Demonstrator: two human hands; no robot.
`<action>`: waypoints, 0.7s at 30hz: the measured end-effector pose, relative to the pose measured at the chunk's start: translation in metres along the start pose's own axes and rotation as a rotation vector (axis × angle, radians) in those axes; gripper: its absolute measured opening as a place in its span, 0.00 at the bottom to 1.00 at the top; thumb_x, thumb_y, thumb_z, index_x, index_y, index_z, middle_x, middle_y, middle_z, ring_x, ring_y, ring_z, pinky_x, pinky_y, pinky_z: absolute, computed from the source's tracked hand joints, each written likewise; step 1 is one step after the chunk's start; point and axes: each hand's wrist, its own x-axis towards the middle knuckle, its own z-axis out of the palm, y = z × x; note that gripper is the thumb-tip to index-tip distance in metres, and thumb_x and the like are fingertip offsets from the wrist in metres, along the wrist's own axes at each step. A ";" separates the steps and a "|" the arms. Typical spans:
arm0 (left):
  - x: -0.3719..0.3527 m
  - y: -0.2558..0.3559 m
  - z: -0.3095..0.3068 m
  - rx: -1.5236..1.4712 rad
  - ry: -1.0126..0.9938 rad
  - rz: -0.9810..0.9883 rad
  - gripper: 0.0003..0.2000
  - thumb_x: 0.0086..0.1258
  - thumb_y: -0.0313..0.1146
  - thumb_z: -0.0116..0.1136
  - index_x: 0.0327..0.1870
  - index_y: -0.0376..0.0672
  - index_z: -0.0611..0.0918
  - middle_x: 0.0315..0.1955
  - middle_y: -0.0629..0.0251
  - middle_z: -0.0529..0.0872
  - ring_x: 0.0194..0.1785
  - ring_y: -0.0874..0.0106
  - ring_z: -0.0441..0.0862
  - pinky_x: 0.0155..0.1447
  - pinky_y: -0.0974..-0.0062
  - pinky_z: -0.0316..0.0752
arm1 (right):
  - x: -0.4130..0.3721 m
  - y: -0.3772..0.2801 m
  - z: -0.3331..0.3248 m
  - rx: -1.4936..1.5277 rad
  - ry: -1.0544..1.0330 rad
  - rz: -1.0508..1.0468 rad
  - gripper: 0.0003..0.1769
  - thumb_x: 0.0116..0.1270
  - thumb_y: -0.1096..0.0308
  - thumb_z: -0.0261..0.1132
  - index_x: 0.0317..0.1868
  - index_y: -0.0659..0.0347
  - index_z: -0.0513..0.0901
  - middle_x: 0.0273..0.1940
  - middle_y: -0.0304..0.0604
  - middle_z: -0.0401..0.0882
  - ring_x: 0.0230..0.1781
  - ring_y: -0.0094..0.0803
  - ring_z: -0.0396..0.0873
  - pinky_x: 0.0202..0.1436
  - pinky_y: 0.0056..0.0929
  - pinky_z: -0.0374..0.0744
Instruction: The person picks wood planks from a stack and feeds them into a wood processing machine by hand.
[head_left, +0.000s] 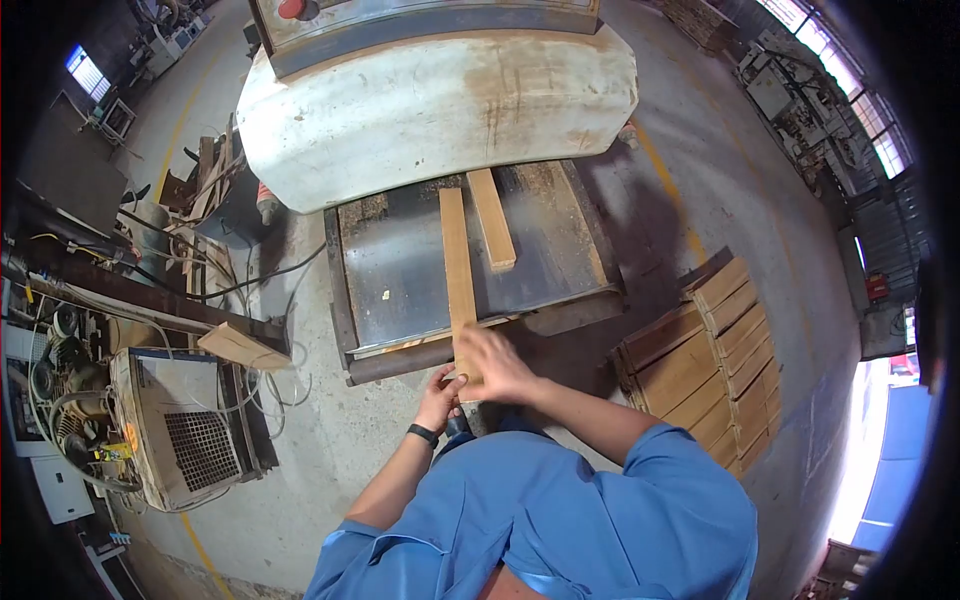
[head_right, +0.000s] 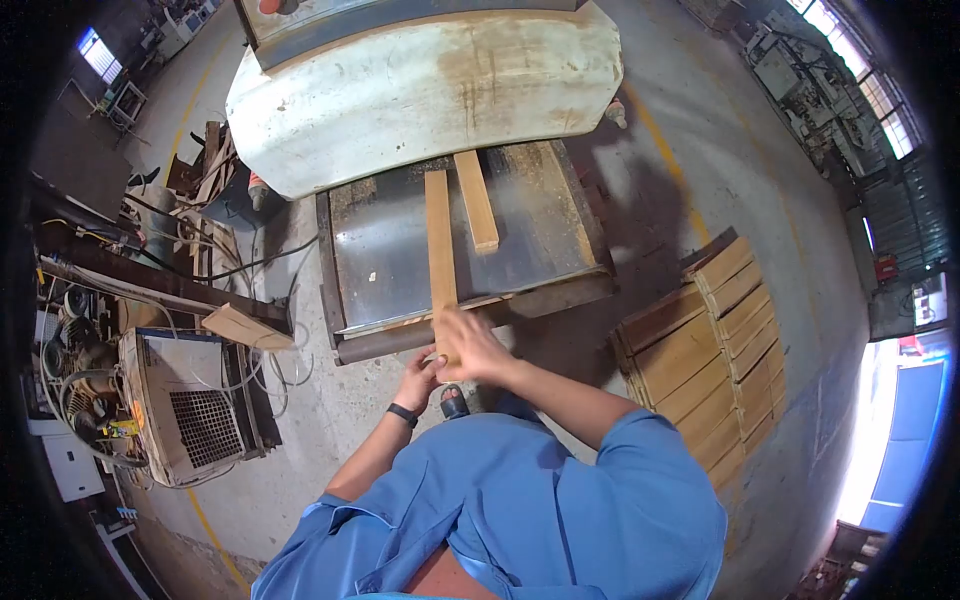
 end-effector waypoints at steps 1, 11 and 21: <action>0.000 0.002 0.004 0.031 -0.001 0.003 0.31 0.72 0.41 0.67 0.72 0.42 0.68 0.43 0.64 0.84 0.21 0.85 0.69 0.17 0.84 0.64 | -0.013 -0.003 0.003 -0.059 -0.007 -0.116 0.49 0.53 0.49 0.78 0.73 0.59 0.70 0.77 0.57 0.57 0.80 0.55 0.53 0.79 0.60 0.55; 0.007 0.029 0.000 0.203 -0.023 0.093 0.23 0.78 0.39 0.59 0.69 0.40 0.73 0.56 0.58 0.84 0.56 0.68 0.83 0.61 0.68 0.78 | 0.049 0.061 -0.031 -0.478 0.142 0.077 0.47 0.51 0.53 0.79 0.71 0.56 0.72 0.77 0.57 0.57 0.80 0.56 0.52 0.80 0.60 0.54; -0.020 0.035 -0.027 0.090 0.097 0.053 0.20 0.79 0.34 0.56 0.68 0.39 0.74 0.55 0.56 0.85 0.52 0.68 0.85 0.57 0.70 0.81 | 0.152 0.135 -0.065 -0.508 0.210 0.285 0.39 0.65 0.57 0.71 0.74 0.57 0.68 0.77 0.56 0.59 0.79 0.51 0.57 0.77 0.42 0.66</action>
